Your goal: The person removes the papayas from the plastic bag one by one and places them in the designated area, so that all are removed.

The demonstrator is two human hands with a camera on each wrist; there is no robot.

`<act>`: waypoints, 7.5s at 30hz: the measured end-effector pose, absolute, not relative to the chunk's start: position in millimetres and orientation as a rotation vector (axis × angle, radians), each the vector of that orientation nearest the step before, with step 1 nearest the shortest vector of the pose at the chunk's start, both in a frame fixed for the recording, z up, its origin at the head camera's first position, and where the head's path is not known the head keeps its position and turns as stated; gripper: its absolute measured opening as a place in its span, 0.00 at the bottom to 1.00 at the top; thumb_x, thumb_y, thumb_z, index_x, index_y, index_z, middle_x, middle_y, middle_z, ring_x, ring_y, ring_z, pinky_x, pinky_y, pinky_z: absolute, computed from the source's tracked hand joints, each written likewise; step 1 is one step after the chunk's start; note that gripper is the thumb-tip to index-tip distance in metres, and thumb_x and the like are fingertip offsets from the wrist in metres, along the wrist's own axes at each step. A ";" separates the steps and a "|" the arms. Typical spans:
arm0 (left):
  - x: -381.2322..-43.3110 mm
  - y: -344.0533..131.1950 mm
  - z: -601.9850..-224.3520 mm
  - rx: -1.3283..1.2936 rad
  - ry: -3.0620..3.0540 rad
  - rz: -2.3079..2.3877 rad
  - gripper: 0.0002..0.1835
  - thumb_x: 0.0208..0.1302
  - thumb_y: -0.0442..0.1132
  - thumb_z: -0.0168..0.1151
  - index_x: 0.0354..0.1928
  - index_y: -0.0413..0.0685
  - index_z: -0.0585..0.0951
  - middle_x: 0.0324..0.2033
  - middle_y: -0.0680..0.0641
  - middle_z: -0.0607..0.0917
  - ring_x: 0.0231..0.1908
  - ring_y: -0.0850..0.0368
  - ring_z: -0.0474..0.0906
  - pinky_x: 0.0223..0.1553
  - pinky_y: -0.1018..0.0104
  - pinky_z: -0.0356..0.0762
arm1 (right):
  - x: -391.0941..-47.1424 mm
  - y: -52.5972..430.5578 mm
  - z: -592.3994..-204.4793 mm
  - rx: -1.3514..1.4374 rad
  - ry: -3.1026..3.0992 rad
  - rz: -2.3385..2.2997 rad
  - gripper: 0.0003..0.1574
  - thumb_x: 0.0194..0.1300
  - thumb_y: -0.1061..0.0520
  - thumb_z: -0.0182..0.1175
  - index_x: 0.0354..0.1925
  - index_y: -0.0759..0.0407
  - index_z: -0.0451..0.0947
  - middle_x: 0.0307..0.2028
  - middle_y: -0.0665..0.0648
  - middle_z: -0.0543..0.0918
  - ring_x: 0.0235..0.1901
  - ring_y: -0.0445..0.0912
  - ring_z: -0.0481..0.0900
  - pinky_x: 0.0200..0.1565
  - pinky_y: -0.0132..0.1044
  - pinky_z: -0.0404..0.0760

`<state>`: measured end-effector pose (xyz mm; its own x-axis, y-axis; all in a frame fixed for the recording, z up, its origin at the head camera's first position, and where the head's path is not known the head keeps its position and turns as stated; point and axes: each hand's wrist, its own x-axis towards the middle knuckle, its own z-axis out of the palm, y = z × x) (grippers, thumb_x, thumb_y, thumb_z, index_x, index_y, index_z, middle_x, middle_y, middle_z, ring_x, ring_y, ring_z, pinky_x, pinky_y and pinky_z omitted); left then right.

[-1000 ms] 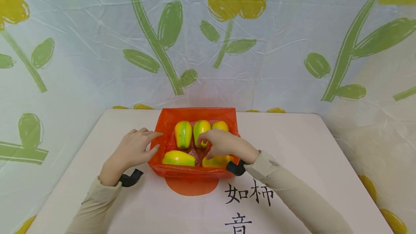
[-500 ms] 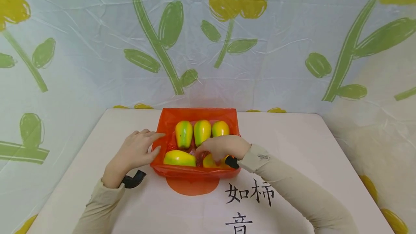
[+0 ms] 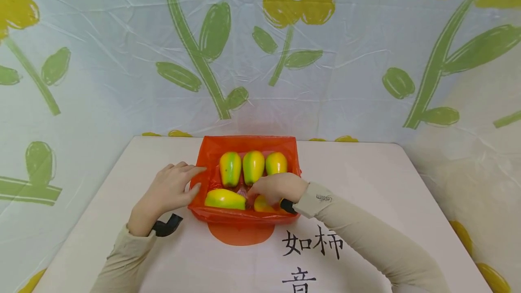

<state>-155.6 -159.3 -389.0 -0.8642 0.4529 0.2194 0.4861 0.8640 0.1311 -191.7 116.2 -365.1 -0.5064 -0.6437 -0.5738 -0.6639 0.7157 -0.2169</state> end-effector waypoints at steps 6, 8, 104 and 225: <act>-155.1 -157.9 -388.7 -0.728 -2.850 -0.276 0.21 0.59 0.44 0.60 0.54 0.45 0.83 0.48 0.45 0.86 0.45 0.47 0.78 0.48 0.46 0.76 | -192.3 117.7 -366.1 -0.987 2.267 0.018 0.23 0.58 0.65 0.70 0.45 0.38 0.80 0.35 0.45 0.78 0.38 0.42 0.74 0.42 0.33 0.73; -155.0 -158.1 -388.7 -0.728 -2.846 -0.274 0.21 0.59 0.44 0.60 0.53 0.44 0.84 0.47 0.45 0.86 0.45 0.47 0.78 0.48 0.46 0.76 | -192.2 118.2 -366.5 -0.985 2.269 0.002 0.24 0.57 0.64 0.70 0.44 0.37 0.80 0.34 0.44 0.77 0.37 0.41 0.74 0.42 0.33 0.73; -155.5 -161.3 -394.2 -0.737 -2.824 -0.264 0.21 0.59 0.43 0.60 0.53 0.44 0.84 0.47 0.45 0.86 0.45 0.47 0.78 0.45 0.50 0.75 | -229.6 283.1 -454.0 -0.006 2.452 -2.480 0.31 0.70 0.58 0.60 0.70 0.54 0.68 0.64 0.54 0.70 0.53 0.46 0.72 0.53 0.25 0.74; -155.2 -162.5 -395.5 -0.777 -2.818 -0.270 0.20 0.59 0.42 0.60 0.53 0.44 0.84 0.47 0.45 0.86 0.44 0.48 0.78 0.44 0.51 0.75 | -215.3 199.7 -302.7 -0.735 2.293 -1.866 0.27 0.74 0.53 0.53 0.67 0.60 0.69 0.64 0.58 0.74 0.63 0.52 0.68 0.69 0.57 0.53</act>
<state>-155.2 -162.5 -395.5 -0.8402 0.4838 0.2449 0.5215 0.8448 0.1203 -215.3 199.7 -302.7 -0.8792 -0.4208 0.2233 -0.3040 0.1348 -0.9431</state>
